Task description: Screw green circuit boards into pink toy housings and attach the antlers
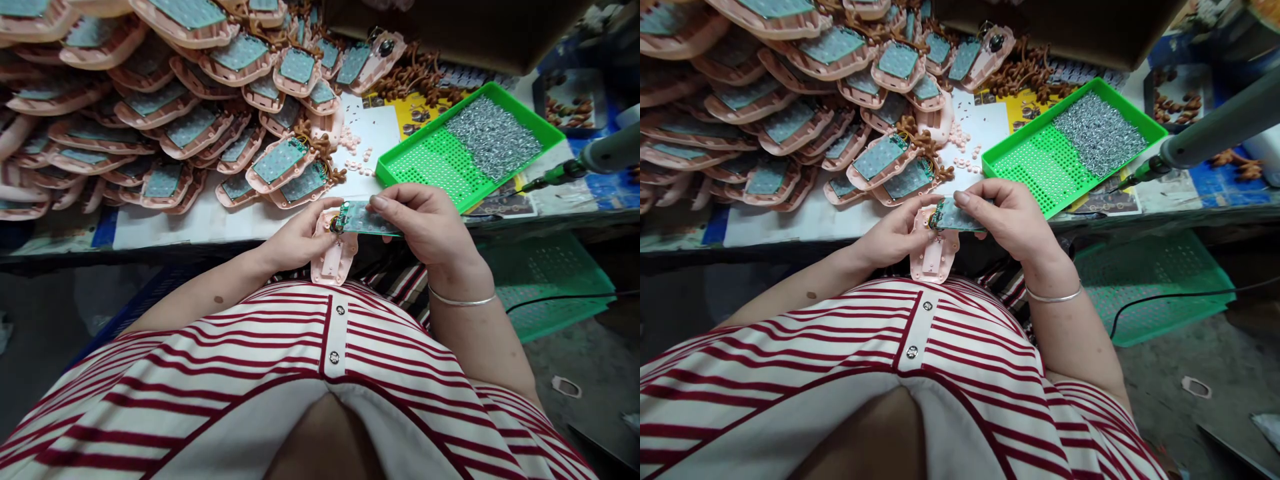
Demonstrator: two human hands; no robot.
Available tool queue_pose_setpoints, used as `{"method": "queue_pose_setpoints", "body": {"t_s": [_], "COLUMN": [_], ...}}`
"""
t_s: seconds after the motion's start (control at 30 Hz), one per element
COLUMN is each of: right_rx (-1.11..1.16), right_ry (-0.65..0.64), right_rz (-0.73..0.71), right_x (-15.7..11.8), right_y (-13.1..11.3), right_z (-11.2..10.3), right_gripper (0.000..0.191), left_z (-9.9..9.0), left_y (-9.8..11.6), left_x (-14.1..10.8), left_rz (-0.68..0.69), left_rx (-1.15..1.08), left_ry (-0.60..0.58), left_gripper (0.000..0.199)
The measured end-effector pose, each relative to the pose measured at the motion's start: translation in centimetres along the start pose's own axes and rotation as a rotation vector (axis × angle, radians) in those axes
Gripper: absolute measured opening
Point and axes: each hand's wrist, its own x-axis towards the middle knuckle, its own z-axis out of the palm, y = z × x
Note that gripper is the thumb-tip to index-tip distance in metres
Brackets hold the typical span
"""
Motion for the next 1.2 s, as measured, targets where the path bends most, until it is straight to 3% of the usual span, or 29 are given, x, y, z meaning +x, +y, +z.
{"method": "queue_pose_setpoints", "body": {"t_s": [0.17, 0.3, 0.4, 0.57, 0.7, 0.83, 1.0, 1.2], "right_rx": [0.022, 0.074, 0.02, -0.432, -0.663, -0.658, -0.472, -0.294], "right_ry": [-0.077, -0.255, -0.304, -0.135, -0.016, 0.043, 0.078, 0.22], "right_rz": [-0.001, 0.01, -0.021, -0.304, -0.442, -0.366, -0.187, -0.043], "right_x": [-0.3, -0.9, -1.4, -1.8, -1.9, -1.5, -1.6, -2.2], "right_y": [-0.1, -0.4, -0.5, -0.3, 0.3, 1.4, 3.0, 4.4], "right_z": [-0.4, -1.4, -1.6, -1.0, -0.5, 0.2, 2.1, 3.5], "right_gripper": [0.036, 0.057, 0.062, 0.03, 0.022, 0.023, 0.048, 0.068], "left_z": [0.0, 0.0, 0.1, 0.2, 0.2, 0.2, 0.2, 0.5], "left_y": [-0.1, 0.5, 0.9, 0.9, 0.6, 0.8, 0.9, 0.9], "left_x": [-0.1, -0.1, -0.1, 0.0, 0.0, 0.0, -0.2, 0.0], "left_rz": [-0.104, -0.189, -0.23, -0.206, -0.185, -0.206, -0.185, -0.117], "left_rx": [-0.175, -0.278, -0.306, -0.364, -0.365, -0.385, -0.369, -0.368], "left_ry": [-0.001, -0.059, -0.018, -0.046, -0.067, -0.065, -0.023, 0.056], "left_gripper": [0.055, 0.038, 0.034, 0.03, 0.03, 0.033, 0.034, 0.034]}}
